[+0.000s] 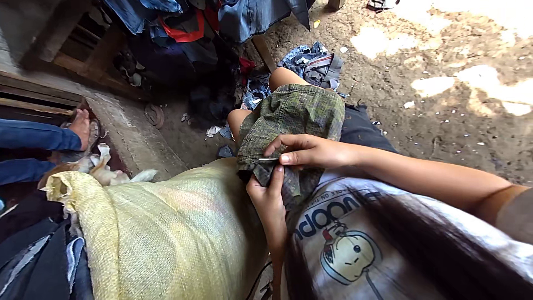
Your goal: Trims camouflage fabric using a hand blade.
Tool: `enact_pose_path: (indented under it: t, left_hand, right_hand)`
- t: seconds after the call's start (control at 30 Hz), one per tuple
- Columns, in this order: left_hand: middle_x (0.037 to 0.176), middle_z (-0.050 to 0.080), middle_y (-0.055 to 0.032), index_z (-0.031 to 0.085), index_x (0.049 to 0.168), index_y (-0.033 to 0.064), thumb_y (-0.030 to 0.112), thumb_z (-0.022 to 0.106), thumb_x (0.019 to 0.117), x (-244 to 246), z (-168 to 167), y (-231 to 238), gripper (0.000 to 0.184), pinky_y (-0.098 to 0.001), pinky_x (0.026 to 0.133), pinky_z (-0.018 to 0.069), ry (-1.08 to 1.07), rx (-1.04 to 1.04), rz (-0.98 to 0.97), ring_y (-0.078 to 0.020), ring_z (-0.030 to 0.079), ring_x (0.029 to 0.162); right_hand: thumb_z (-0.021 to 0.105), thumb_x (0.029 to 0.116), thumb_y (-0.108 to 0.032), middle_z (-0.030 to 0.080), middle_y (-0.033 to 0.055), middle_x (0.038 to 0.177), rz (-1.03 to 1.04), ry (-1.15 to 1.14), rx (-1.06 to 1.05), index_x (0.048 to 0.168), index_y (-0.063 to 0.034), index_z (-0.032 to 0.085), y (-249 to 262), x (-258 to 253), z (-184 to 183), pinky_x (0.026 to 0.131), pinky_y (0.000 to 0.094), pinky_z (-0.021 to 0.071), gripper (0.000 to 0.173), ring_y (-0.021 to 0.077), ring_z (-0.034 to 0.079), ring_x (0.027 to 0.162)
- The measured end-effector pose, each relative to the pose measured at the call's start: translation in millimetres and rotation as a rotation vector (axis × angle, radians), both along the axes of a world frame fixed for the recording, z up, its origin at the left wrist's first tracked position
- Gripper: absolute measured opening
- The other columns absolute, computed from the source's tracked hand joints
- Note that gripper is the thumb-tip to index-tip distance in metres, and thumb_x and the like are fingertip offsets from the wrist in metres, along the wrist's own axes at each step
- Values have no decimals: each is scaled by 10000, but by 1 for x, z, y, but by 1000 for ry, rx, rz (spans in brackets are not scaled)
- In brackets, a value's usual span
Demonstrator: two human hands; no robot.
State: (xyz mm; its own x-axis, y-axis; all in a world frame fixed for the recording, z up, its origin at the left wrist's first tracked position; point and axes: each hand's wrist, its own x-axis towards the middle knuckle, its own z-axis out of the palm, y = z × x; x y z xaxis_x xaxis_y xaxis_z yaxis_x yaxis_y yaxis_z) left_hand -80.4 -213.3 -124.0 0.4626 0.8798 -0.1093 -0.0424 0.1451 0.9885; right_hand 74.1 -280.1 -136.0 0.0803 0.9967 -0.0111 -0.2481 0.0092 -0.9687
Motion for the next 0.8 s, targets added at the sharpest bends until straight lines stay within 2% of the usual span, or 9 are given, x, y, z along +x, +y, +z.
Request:
enact_pose_path:
  t: [0.07,0.13,0.2,0.37,0.5,0.63,0.8]
  left_hand:
    - [785,725,-30,661,937,-35,-123,629,825,-1,0,0,145,-241,728,618,-3,-4,17,-64,714,736]
    - [760,718,8,647,893,8,-136,586,805,-2,-1,1,179,-221,707,609,-14,22,43,-32,702,717]
    - [760,719,12,654,887,13,-134,582,804,-4,-2,1,184,-217,713,608,-24,61,62,-32,704,721]
    - [763,731,20,698,870,5,-107,631,822,-6,-6,-3,140,-212,710,607,-18,205,76,-22,706,725]
    - [802,728,57,683,910,-13,-115,628,805,-3,-12,-2,156,-178,752,594,2,373,74,25,697,779]
    - [800,733,30,691,897,-3,-116,602,826,-2,-12,-4,160,-212,743,607,-28,279,67,-14,708,767]
    - [794,734,25,693,897,6,-104,607,823,-5,-9,-10,157,-222,738,612,-23,240,55,-23,712,757]
  right_hand:
    - [618,1009,-326,624,-61,718,-72,-319,64,1266,-114,632,-2,0,-2,591,175,477,333,-18,564,624]
    - [628,969,-450,647,-3,744,-203,-697,179,1281,-107,639,-3,-4,-7,574,315,512,463,96,615,639]
    - [594,970,-489,650,27,767,-289,-866,242,1295,-94,632,-6,-5,-12,559,358,515,513,153,627,645]
    - [598,969,-505,626,7,763,-390,-896,237,1269,-79,636,-16,-7,-14,567,309,506,523,118,597,644]
    - [601,969,-493,655,22,783,-418,-860,222,1232,-75,653,-10,-14,-8,577,333,523,496,135,628,665]
    - [580,981,-506,611,9,743,-438,-852,218,1251,-74,633,-10,-17,-8,550,315,497,512,122,593,631]
    - [555,997,-508,682,31,839,-465,-866,220,1214,-64,639,-20,-20,-13,614,321,543,502,131,662,733]
